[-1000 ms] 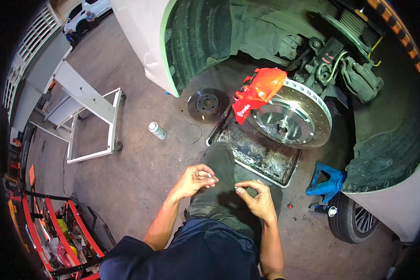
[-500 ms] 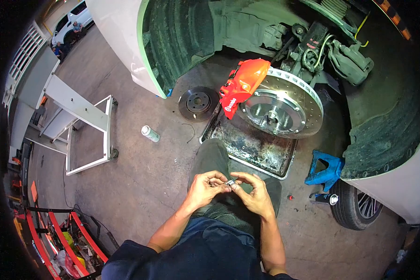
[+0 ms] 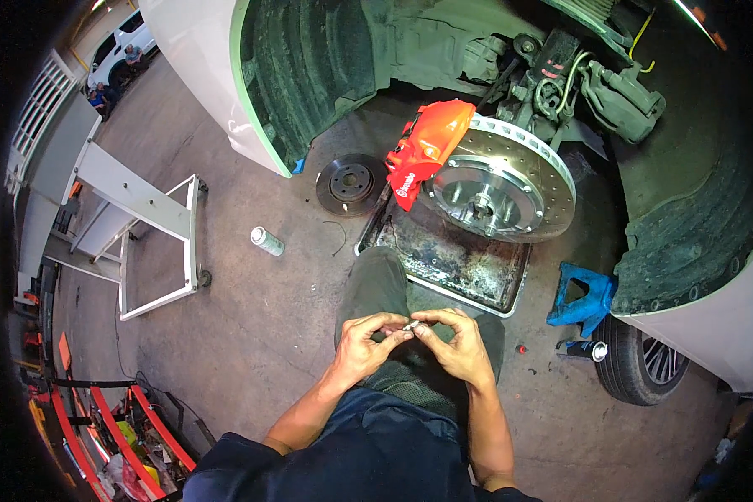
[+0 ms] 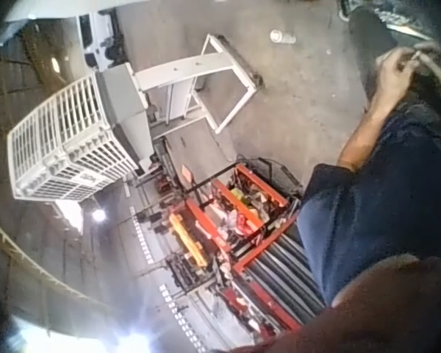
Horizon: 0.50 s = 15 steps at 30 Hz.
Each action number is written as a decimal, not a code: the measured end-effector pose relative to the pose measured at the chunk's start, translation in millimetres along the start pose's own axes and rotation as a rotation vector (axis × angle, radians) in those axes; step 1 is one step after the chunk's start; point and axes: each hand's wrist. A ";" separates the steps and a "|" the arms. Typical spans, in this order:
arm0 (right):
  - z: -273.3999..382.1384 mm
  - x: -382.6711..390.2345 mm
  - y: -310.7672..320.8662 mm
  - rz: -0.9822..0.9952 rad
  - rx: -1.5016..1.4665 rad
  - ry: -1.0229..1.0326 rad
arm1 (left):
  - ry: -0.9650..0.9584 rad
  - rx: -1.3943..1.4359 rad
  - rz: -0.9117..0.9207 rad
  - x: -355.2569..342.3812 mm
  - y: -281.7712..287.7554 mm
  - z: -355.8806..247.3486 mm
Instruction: Applying lubricant to brake components and working on the brake caliper.
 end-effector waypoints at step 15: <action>-6.6 -7.0 2.9 -0.003 0.113 0.002 | -0.365 -0.240 0.023 -2.0 -11.5 22.1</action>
Point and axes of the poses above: each hand's wrist, its own x-axis away from the middle knuckle, its own y-axis out of the back of the hand, z = x × y, and after that the axes turned 14 degrees about x, right-handed
